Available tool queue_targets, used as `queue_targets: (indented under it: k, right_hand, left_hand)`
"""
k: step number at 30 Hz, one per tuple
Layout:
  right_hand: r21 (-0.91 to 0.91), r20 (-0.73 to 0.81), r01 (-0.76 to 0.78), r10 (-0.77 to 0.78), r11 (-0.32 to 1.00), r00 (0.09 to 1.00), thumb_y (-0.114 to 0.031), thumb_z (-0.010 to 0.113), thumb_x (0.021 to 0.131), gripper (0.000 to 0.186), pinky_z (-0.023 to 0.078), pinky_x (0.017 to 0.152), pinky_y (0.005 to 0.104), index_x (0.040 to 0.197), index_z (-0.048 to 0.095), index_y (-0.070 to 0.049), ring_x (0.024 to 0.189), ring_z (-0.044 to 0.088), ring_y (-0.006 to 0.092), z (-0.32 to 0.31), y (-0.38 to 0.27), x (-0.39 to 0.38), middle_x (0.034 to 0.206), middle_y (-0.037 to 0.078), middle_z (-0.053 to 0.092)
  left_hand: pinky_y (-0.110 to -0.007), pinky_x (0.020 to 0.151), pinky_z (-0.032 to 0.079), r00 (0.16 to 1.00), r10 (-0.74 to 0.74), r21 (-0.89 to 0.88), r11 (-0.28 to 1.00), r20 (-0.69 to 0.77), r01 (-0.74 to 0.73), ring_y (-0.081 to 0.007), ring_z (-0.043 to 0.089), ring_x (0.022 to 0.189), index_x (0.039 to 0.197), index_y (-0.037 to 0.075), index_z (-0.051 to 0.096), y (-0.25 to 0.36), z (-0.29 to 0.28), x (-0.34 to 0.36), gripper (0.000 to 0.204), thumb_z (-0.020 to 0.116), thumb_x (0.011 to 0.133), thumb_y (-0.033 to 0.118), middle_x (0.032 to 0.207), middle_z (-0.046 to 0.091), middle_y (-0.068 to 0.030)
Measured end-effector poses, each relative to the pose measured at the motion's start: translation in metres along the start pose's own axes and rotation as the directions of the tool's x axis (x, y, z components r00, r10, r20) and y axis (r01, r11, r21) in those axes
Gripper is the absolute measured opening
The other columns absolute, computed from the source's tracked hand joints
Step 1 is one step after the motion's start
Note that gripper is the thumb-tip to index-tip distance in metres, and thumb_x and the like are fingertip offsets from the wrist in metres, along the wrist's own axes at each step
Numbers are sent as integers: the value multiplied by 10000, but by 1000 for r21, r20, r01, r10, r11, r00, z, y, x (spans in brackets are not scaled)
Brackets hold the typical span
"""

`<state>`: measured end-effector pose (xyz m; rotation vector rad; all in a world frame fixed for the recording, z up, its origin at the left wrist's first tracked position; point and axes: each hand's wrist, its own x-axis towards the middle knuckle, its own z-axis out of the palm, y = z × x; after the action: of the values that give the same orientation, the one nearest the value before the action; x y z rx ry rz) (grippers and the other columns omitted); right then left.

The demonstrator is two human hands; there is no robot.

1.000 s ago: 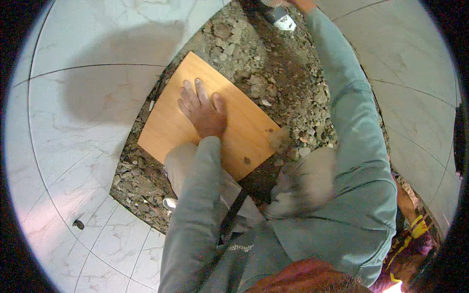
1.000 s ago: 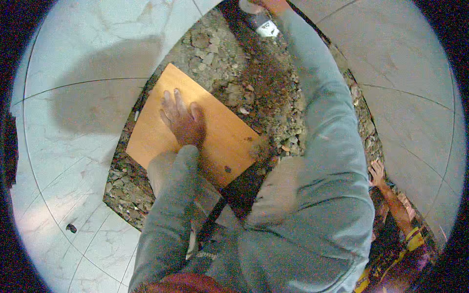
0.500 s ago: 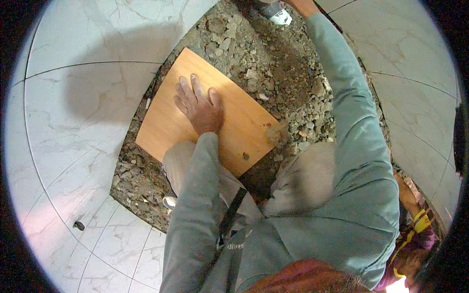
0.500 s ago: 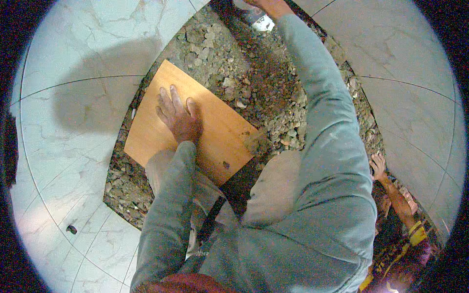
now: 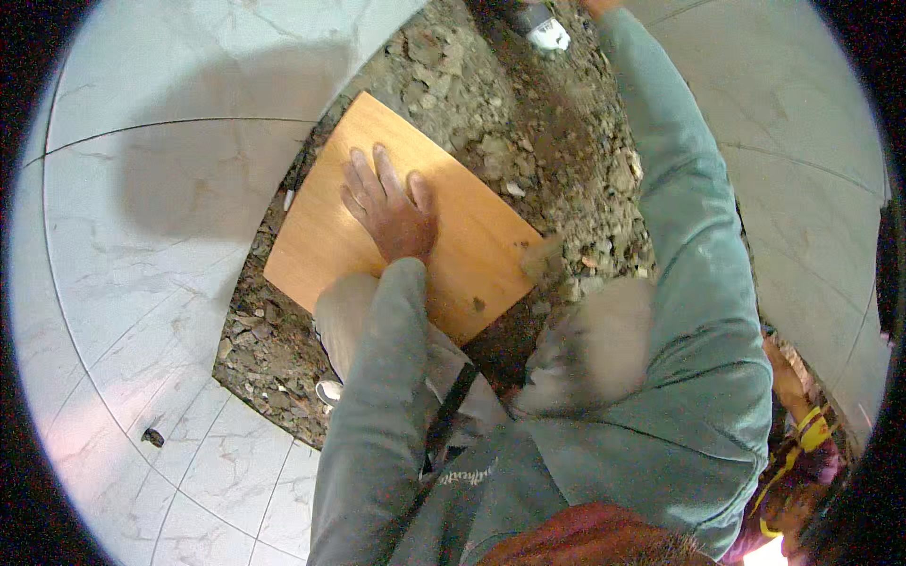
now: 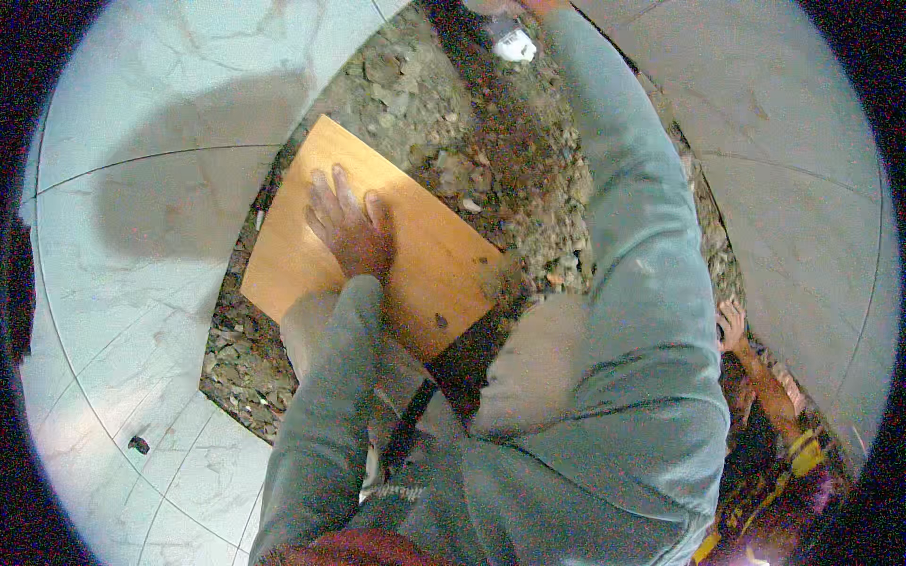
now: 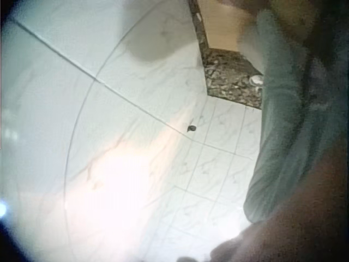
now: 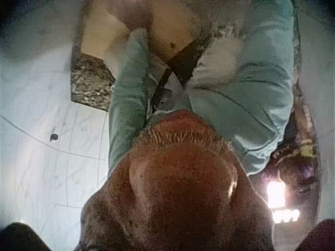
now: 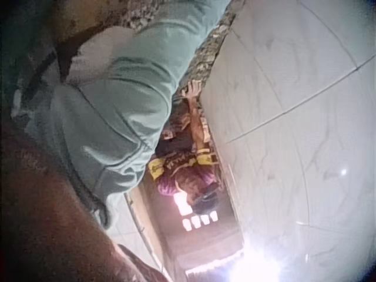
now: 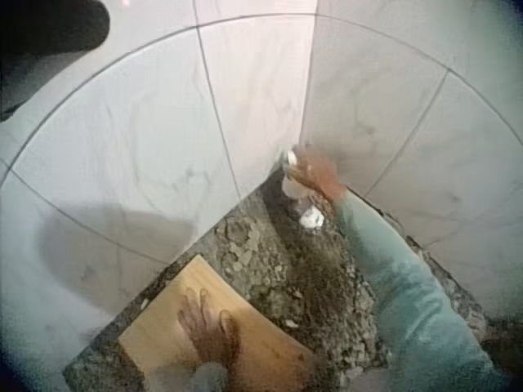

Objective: The person positions a tile on the dirt floor, taps it into place using a hammer, and applies material around a vertical pipe by hand.

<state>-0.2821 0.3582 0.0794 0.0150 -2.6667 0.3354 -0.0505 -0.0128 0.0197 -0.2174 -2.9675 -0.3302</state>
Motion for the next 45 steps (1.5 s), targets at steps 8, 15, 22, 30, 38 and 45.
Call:
queue_targets:
  k: [8,15,22,30,38,45]
  right_hand:
    - [-70,172,-56,67,996,983,-439,713,903,524,532,833,573,1225,598,-42,1031,652,437,-6,-10,-1,1187,254,621]
    - [-303,-163,-111,64,946,985,-491,708,916,652,556,870,545,1369,522,-60,1097,649,445,3,-21,-23,1253,294,597]
    - [-5,127,-43,43,999,991,-496,705,915,700,529,924,532,1428,497,-67,1134,625,422,-2,-4,-9,1282,290,613]
    - [221,-159,171,-137,960,978,-317,634,953,458,485,1030,499,1302,591,-24,1238,567,400,-129,-80,-151,1298,252,623]
    - [612,304,-480,374,628,876,-298,618,985,204,503,733,465,1014,617,-96,857,643,375,-238,-157,-478,883,134,641]
    - [135,455,-643,530,754,716,-233,665,945,177,541,736,479,1048,639,-91,940,669,393,-290,-126,-615,982,145,656]
  left_hand:
    - [-609,1242,156,1000,14,-20,1000,-27,-15,-417,210,1548,1549,53,426,-2,-2,1,627,519,1007,353,1669,260,-218]
    - [-610,1238,168,1000,5,-2,1000,-1,-5,-419,226,1539,1547,56,429,1,-4,1,627,537,1000,343,1658,276,-233]
    - [-608,1223,218,987,55,35,998,-151,-50,-393,295,1522,1545,105,456,-7,19,-8,622,561,975,332,1639,344,-200]
    - [-586,1171,316,982,167,302,944,-91,-133,-379,385,1477,1554,149,423,-60,64,4,658,571,991,454,1603,413,-184]
    - [-586,1183,282,970,180,-13,983,-164,-185,-376,361,1489,1557,157,412,-25,5,-15,646,494,1025,515,1605,404,-191]
    - [-584,1174,298,761,645,-245,730,-62,-638,-368,386,1476,1551,160,426,13,-52,-81,635,498,1024,507,1603,416,-169]
